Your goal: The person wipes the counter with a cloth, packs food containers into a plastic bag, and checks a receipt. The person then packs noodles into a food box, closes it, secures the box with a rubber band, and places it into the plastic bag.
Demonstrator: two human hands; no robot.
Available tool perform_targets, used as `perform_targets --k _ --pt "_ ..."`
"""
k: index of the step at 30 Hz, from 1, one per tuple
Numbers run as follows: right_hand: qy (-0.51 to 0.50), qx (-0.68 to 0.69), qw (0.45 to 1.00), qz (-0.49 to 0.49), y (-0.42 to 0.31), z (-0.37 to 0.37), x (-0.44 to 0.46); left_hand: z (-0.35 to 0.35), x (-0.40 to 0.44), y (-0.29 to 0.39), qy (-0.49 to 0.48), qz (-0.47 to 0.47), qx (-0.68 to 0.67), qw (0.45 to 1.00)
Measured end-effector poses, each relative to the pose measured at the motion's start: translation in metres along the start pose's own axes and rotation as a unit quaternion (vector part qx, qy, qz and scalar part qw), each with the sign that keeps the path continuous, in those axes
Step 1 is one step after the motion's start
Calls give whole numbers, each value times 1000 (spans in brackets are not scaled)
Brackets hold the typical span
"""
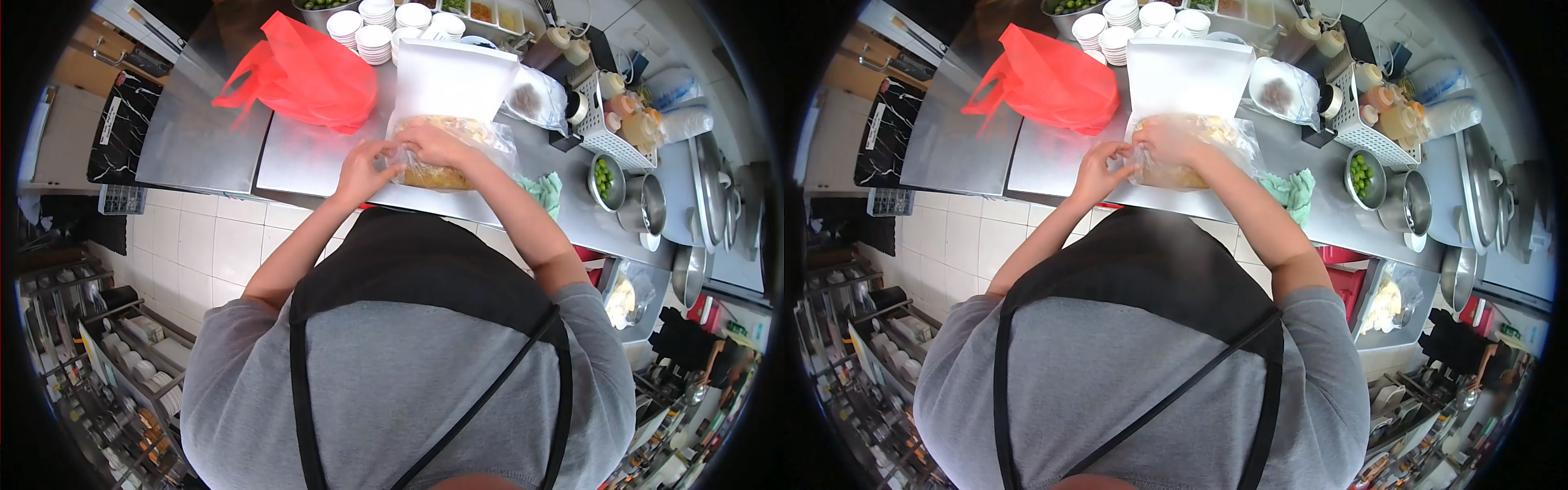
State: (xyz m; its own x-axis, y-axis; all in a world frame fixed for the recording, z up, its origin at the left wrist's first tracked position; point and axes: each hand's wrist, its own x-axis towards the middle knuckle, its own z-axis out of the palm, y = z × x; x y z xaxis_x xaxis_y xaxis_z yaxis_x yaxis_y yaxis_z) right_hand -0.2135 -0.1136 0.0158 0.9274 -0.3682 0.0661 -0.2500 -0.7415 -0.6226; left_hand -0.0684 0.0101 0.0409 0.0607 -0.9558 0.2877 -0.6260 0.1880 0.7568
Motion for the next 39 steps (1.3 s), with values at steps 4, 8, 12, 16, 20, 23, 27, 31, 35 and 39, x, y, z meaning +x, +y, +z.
perform_targets --k 4,8,12,16,20,23,27,31,35,39 --pt "28 15 999 29 -6 1 0 8 -13 -11 -15 -19 29 999" --pt "56 120 988 82 -9 -3 0 23 5 -25 -13 10 75 997" --pt "92 64 993 43 -9 -2 -2 22 13 -20 38 43 158 986" --pt "108 3 993 -51 -20 0 -9 20 8 -29 42 -18 176 983" --pt "54 -112 988 -95 -23 8 -12 15 -5 -41 -44 -126 -56 990" --pt "13 -219 972 -89 -19 13 -8 5 -11 -48 -38 -129 -100 986" --pt "26 -291 953 -83 -22 16 -8 -5 2 -40 -16 -107 -89 990" --pt "149 -239 956 -85 -49 0 -36 -3 35 -11 -33 -28 -142 989" --pt "447 -5 894 31 -80 -58 -106 14 69 46 -128 86 -115 981" --pt "626 101 728 262 -41 -47 -174 66 89 90 -235 242 29 941"
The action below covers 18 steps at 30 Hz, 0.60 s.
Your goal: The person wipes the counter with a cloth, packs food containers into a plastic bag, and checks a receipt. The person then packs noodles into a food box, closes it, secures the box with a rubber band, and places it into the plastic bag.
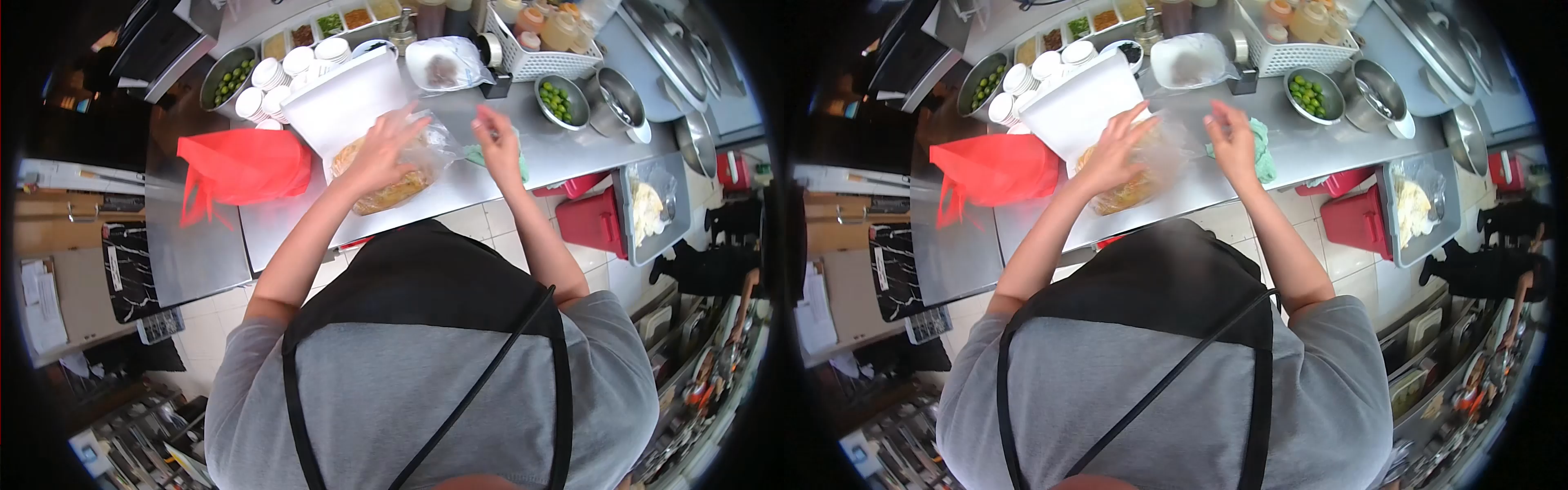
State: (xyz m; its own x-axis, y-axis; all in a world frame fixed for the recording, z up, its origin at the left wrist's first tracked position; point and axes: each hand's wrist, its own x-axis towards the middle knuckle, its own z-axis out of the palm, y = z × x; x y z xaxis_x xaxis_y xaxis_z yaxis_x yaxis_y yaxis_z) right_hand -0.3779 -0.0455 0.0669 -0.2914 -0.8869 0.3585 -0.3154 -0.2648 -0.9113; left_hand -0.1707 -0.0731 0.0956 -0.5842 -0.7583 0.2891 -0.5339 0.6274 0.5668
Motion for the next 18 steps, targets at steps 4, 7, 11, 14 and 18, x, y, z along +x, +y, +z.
perform_targets --k 4,7,11,14,18 --pt "-228 -41 973 4 37 17 -43 28 44 -25 -118 141 152 971" --pt "-250 17 966 66 5 23 -54 15 44 -32 -216 127 167 954" --pt "-166 -86 978 96 36 10 -55 -11 17 -32 -194 74 130 969" --pt "-132 -138 982 12 54 15 -48 -11 1 -37 -185 60 127 973" --pt "-117 -221 964 -86 50 33 -35 -7 -10 -41 -136 48 94 985"
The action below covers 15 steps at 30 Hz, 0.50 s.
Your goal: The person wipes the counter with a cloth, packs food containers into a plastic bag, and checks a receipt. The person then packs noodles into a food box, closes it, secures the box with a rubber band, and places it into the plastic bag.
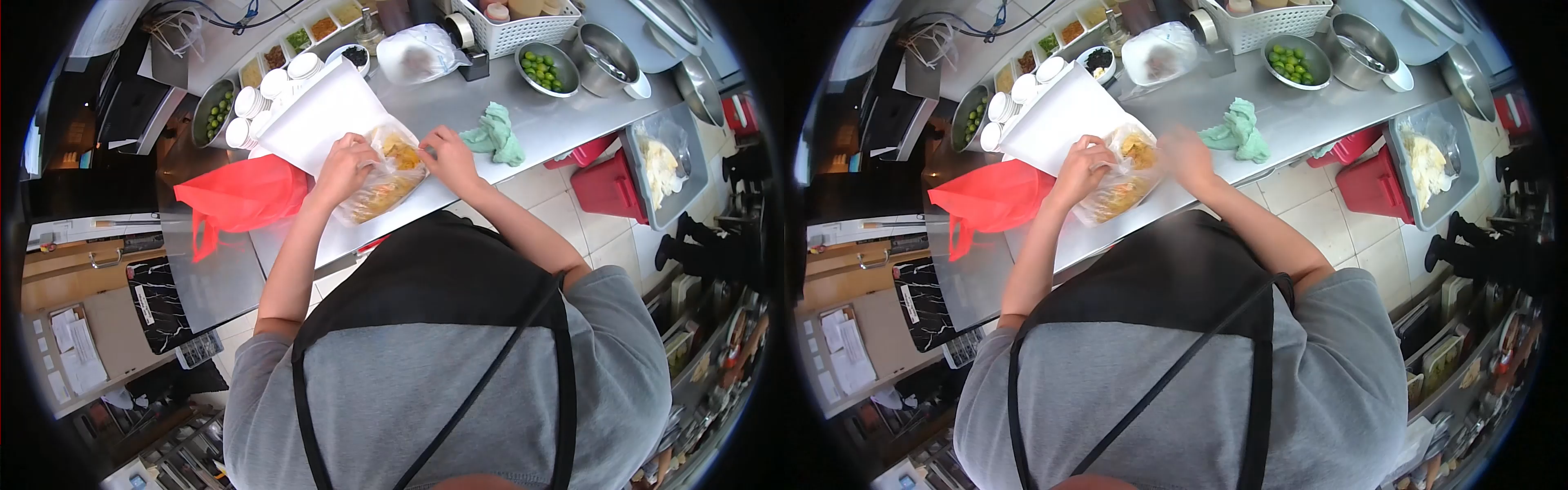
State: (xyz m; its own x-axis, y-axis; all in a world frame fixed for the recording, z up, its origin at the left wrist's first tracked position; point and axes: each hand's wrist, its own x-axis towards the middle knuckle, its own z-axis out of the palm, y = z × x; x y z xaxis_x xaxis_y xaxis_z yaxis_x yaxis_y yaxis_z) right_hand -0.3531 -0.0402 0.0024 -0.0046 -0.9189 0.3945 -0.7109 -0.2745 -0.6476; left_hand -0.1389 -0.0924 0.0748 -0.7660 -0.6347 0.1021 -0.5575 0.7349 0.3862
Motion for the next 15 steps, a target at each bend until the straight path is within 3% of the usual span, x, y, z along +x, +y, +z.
perform_targets --k 7,13,15 --pt "-27 -157 987 -11 -10 17 14 5 -8 2 52 -10 -38 998" --pt "-39 -90 995 30 -5 27 12 3 -10 -2 49 -33 -98 993" --pt "-56 -3 997 60 -4 32 9 4 -8 -3 57 -26 -111 992"
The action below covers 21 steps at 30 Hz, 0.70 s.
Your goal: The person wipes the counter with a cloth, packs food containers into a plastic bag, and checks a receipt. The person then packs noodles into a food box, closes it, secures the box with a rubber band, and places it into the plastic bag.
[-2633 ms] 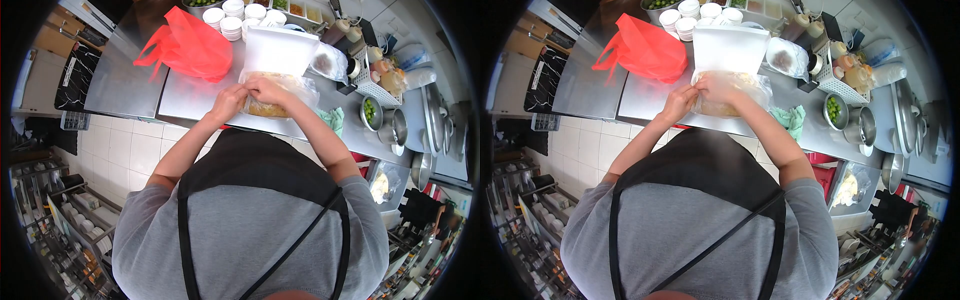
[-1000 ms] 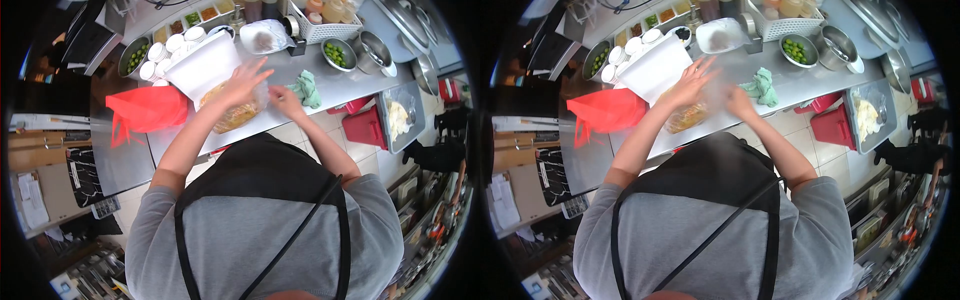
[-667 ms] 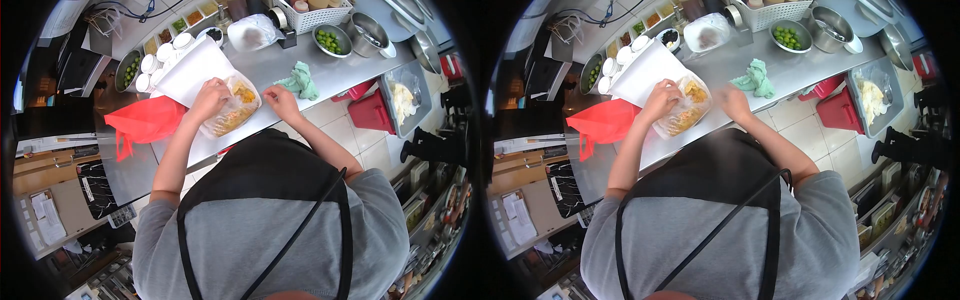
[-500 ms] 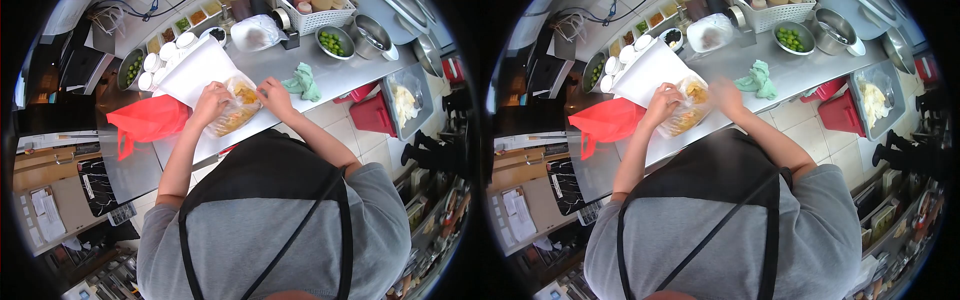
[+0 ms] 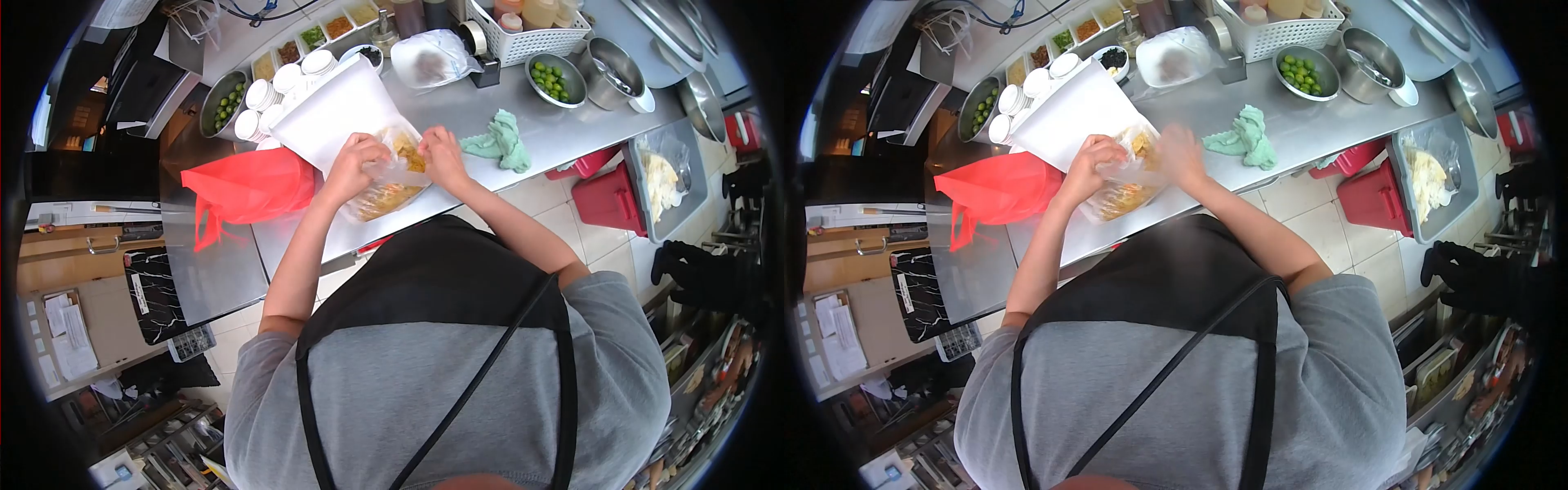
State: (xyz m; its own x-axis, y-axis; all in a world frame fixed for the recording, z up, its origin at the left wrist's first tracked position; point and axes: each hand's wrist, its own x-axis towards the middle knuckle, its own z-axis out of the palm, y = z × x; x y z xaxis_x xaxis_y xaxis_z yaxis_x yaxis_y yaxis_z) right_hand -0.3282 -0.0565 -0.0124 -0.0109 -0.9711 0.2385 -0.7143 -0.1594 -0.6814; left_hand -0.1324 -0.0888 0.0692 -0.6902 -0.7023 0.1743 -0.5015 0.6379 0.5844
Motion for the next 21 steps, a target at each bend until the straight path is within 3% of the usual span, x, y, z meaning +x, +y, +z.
perform_targets --k 4,6,11,16,18,19,21 --pt "40 18 999 14 -13 13 -4 11 17 4 33 64 -7 997" --pt "43 53 994 91 -27 14 -8 16 27 8 33 79 -1 996" --pt "-25 91 988 120 -26 7 -10 24 46 5 -108 22 124 986" --pt "-101 105 982 118 -39 -36 -14 34 61 -1 -129 -29 198 971" --pt "130 126 983 2 -34 -32 -23 37 65 -3 -140 -46 212 966" --pt "131 125 983 3 -37 -33 -25 35 68 1 -161 -77 207 962" --pt "-29 -114 993 -24 -45 -37 -28 35 73 2 -182 -105 201 957"
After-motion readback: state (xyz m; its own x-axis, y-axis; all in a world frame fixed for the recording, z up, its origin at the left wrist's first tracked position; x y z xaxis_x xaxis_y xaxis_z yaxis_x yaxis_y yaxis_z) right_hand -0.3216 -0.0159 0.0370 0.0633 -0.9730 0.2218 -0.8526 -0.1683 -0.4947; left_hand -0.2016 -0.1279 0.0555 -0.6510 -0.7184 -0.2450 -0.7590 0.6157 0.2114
